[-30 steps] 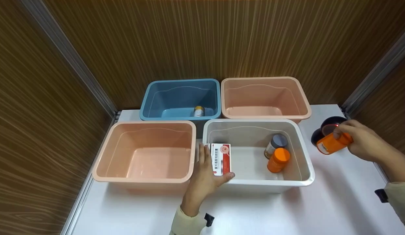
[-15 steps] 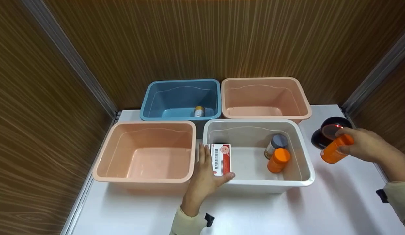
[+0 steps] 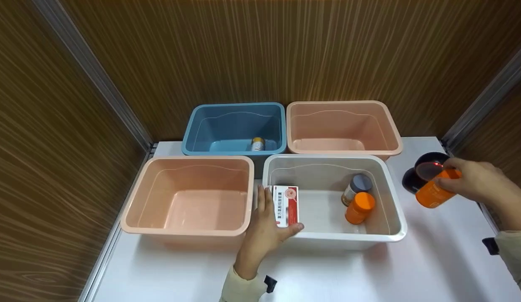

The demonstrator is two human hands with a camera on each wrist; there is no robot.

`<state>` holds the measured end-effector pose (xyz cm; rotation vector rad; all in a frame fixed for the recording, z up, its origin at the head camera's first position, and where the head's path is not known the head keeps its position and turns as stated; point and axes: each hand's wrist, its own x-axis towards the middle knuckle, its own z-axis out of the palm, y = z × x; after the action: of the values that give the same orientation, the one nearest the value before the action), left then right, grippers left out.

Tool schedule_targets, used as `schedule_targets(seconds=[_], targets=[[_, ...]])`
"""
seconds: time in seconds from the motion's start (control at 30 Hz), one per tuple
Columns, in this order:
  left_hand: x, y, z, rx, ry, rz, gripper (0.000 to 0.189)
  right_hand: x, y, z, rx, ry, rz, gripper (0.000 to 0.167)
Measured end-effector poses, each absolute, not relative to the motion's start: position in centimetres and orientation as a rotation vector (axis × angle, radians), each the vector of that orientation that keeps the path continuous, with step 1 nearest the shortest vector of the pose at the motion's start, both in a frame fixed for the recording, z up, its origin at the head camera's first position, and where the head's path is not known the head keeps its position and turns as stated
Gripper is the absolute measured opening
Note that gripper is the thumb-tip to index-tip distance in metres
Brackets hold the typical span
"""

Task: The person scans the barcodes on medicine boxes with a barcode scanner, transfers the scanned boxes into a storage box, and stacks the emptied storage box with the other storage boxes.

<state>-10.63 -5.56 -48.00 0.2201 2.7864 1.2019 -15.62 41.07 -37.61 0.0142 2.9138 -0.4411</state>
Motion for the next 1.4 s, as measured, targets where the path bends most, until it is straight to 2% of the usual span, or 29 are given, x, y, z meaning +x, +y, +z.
schedule_targets(seconds=[0.37,0.7,1.0,1.4], targets=[[-10.7,-5.5,-48.1,0.218,2.770,1.231,0.130,-17.9,34.3,-32.6,-0.180,3.139,-0.585,0.058],[-10.8,-5.5,-48.0,0.209,2.755,1.239,0.131,-21.8,26.5,-30.8,-0.475,3.128,-0.798,0.056],[-10.5,-5.7,-48.0,0.174,2.773,1.208,0.131,-25.5,19.1,-31.3,-0.700,3.038,-0.873,0.047],[-10.5,-6.0,-47.9,0.171,2.773,1.198,0.132,-29.7,9.6,-35.0,-0.694,2.878,-1.147,0.049]])
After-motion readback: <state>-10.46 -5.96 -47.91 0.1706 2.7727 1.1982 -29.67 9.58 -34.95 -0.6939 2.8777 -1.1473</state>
